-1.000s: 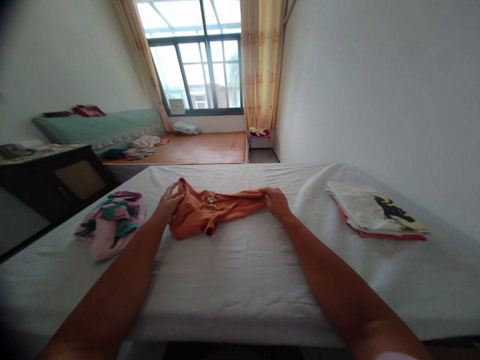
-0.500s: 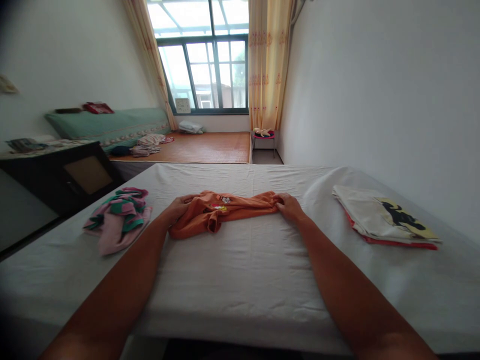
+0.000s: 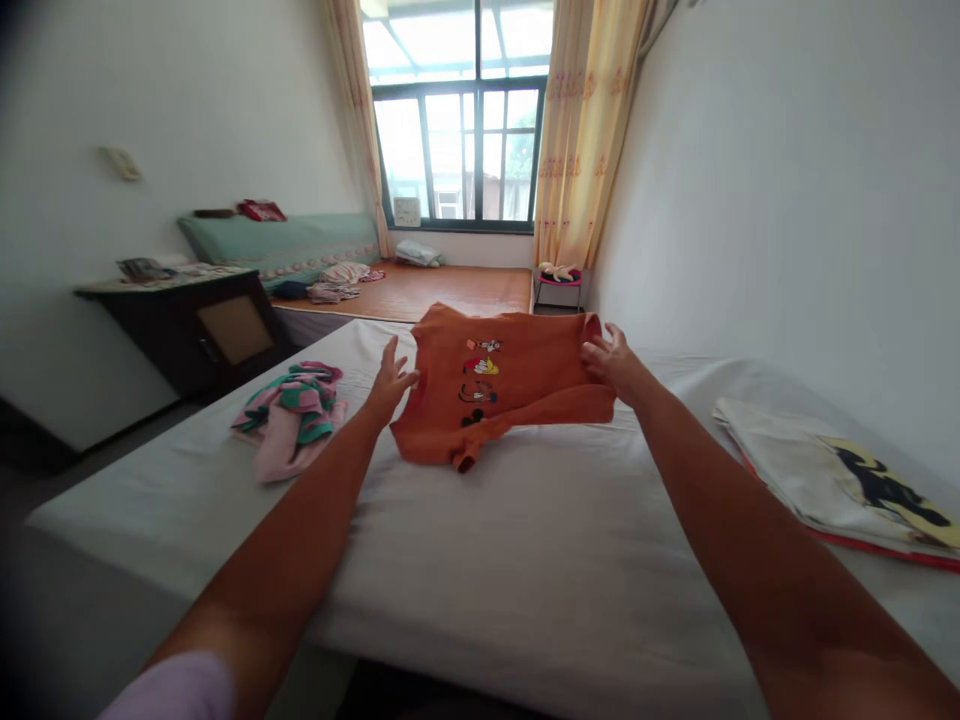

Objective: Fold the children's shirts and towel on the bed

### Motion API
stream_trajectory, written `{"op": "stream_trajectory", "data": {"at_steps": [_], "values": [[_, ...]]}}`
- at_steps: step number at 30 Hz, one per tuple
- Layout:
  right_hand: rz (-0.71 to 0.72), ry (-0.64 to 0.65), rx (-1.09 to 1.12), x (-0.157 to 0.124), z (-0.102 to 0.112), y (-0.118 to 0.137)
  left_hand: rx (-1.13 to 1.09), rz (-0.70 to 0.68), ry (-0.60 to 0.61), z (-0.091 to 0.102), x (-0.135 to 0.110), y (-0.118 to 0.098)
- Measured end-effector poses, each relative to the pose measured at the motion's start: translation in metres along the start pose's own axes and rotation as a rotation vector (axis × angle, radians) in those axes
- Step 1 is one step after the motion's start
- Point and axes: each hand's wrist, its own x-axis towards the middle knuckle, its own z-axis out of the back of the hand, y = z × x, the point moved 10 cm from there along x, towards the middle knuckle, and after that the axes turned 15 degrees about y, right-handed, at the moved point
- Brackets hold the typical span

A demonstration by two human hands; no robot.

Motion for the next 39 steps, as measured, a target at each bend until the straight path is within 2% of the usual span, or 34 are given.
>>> {"op": "stream_trajectory", "data": {"at_steps": [3, 5, 7, 9, 12, 14, 17, 19, 22, 25, 27, 30, 32, 34, 36, 39], "values": [[0.024, 0.113, -0.281, -0.001, -0.029, -0.006, 0.071, 0.126, -0.017, 0.010, -0.005, 0.026], [0.084, 0.235, -0.456, -0.010, -0.055, -0.014, 0.125, 0.210, 0.059, 0.004, -0.008, 0.039], [0.086, 0.379, -0.547, -0.023, -0.079, -0.032, 0.209, 0.261, 0.111, -0.003, -0.010, 0.044], [0.046, 0.462, -0.601, -0.037, -0.089, -0.052, 0.305, 0.289, 0.154, -0.010, -0.011, 0.043], [0.011, 0.413, -0.728, -0.049, -0.080, -0.069, 0.390, 0.304, 0.273, -0.026, -0.013, 0.035], [0.016, 0.372, -0.787, -0.053, -0.070, -0.071, 0.366, 0.311, 0.416, -0.040, -0.017, 0.028], [0.020, 0.441, -0.775, -0.055, -0.064, -0.070, 0.284, 0.308, 0.641, -0.062, -0.028, 0.016], [0.025, 0.488, -0.731, -0.057, -0.063, -0.064, 0.276, 0.290, 0.717, -0.069, -0.033, 0.007], [0.119, 0.599, -0.672, -0.064, -0.071, -0.048, 0.285, 0.290, 0.735, -0.069, -0.035, 0.002], [0.220, 0.699, -0.732, -0.075, -0.082, -0.040, 0.203, 0.319, 0.739, -0.069, -0.037, 0.001], [0.202, 0.649, -0.817, -0.073, -0.078, -0.044, 0.066, 0.329, 0.710, -0.068, -0.037, -0.003], [0.110, 0.486, -0.886, -0.064, -0.060, -0.052, -0.172, 0.337, 0.614, -0.063, -0.035, -0.008], [0.100, 0.407, -0.851, -0.061, -0.048, -0.049, -0.266, 0.345, 0.562, -0.057, -0.035, -0.009], [0.113, 0.402, -0.724, -0.063, -0.040, -0.040, -0.299, 0.356, 0.539, -0.049, -0.036, -0.007], [0.059, 0.499, -0.535, -0.068, -0.038, -0.037, -0.286, 0.394, 0.567, -0.043, -0.039, -0.002], [-0.150, 0.708, -0.275, -0.085, -0.044, -0.047, -0.215, 0.476, 0.656, -0.038, -0.046, 0.008]]}}
